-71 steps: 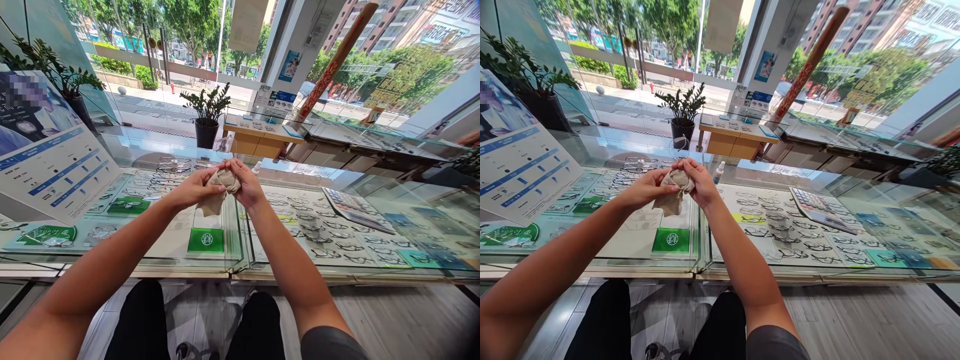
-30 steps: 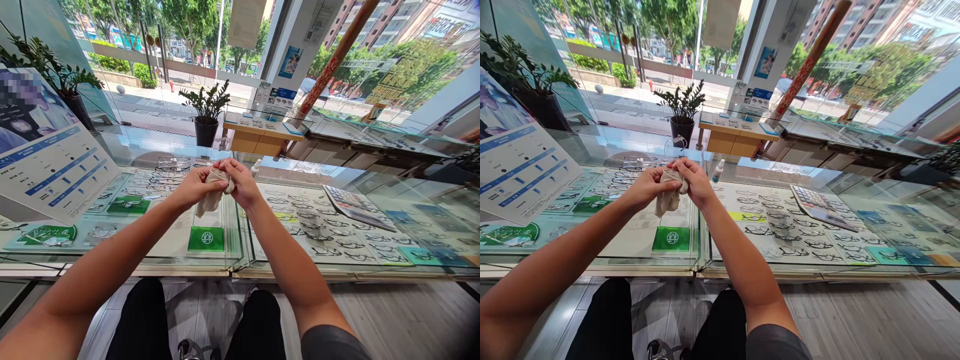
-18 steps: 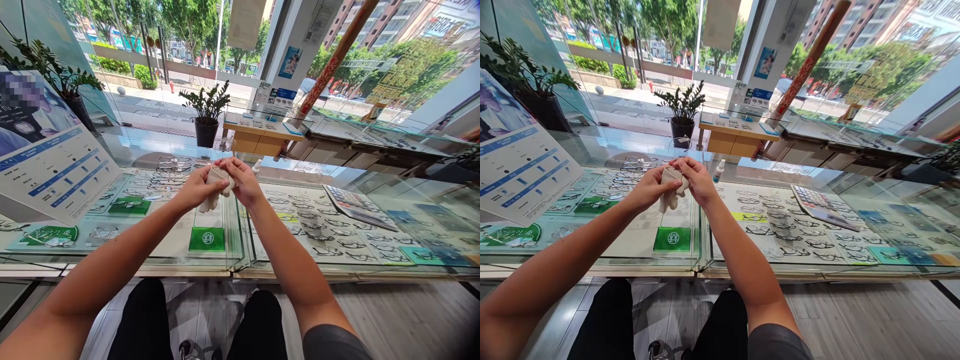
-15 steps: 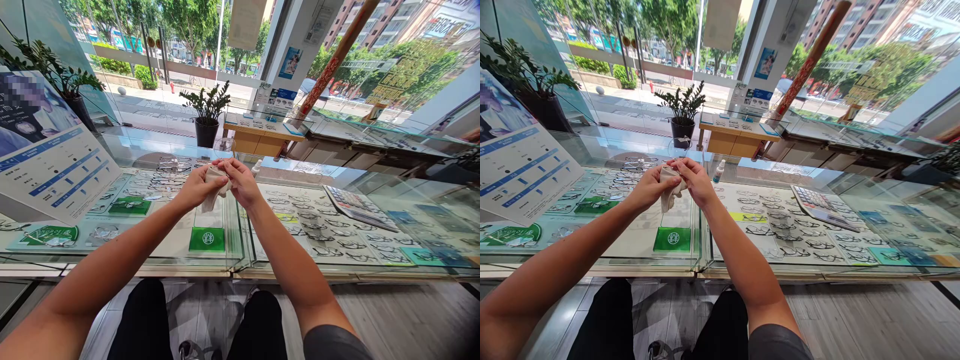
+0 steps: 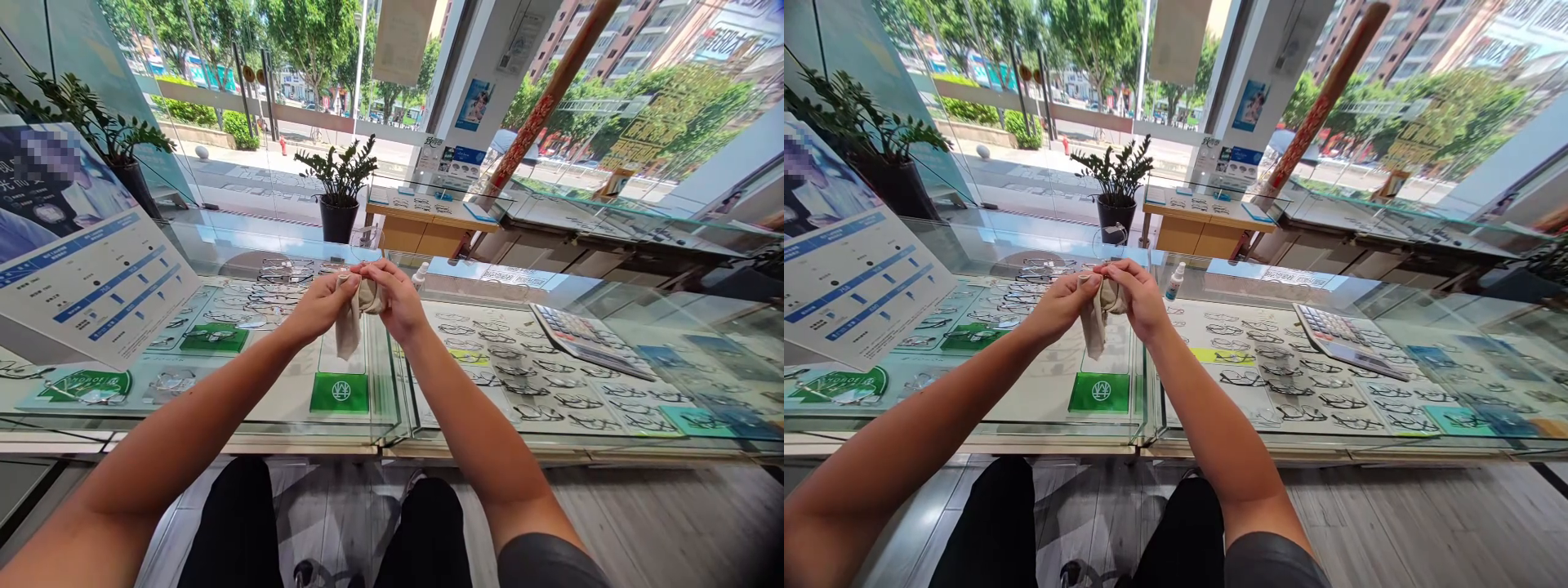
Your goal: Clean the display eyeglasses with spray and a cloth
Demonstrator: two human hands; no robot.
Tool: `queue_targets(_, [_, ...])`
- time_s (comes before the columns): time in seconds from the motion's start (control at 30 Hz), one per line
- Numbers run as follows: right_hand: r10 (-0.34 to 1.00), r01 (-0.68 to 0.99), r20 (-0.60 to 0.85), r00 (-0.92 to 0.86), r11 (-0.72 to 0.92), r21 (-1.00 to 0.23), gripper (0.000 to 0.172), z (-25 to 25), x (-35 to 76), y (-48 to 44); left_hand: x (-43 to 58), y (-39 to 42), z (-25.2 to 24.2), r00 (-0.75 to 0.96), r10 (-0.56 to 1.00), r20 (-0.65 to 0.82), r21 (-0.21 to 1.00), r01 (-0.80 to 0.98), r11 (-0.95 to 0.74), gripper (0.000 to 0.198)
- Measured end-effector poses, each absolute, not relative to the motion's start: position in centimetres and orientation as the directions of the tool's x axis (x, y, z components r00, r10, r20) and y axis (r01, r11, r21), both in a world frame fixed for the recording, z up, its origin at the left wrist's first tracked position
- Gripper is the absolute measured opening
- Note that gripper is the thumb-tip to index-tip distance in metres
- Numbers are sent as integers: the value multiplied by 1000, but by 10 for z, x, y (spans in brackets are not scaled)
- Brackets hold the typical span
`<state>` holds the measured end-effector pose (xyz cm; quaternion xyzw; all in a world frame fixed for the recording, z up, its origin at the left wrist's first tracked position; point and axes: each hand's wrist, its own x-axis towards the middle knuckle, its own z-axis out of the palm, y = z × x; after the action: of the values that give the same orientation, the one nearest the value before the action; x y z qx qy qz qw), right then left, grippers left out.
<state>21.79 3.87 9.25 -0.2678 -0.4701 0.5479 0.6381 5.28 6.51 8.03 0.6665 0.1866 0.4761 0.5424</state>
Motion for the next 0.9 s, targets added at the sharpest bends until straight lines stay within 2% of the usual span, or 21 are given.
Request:
queue_targets(0.13, [959, -477, 284, -1, 249, -843, 28, 91, 221, 43, 49, 65, 83, 622, 694, 363, 931, -280, -235, 55])
queue_targets(0.23, [962, -487, 272, -9, 233, -842, 28, 91, 223, 44, 48, 63, 85, 664, 659, 353, 935, -283, -216, 52])
queue_targets(0.67, [969, -448, 241, -50, 194, -873, 32, 90, 218, 40, 52, 57, 84, 440, 806, 397, 917, -220, -332, 52])
queue_targets(0.9, [954, -472, 288, -77, 220, -854, 28, 92, 211, 35, 54, 57, 82, 360, 849, 386, 917, -251, -311, 54])
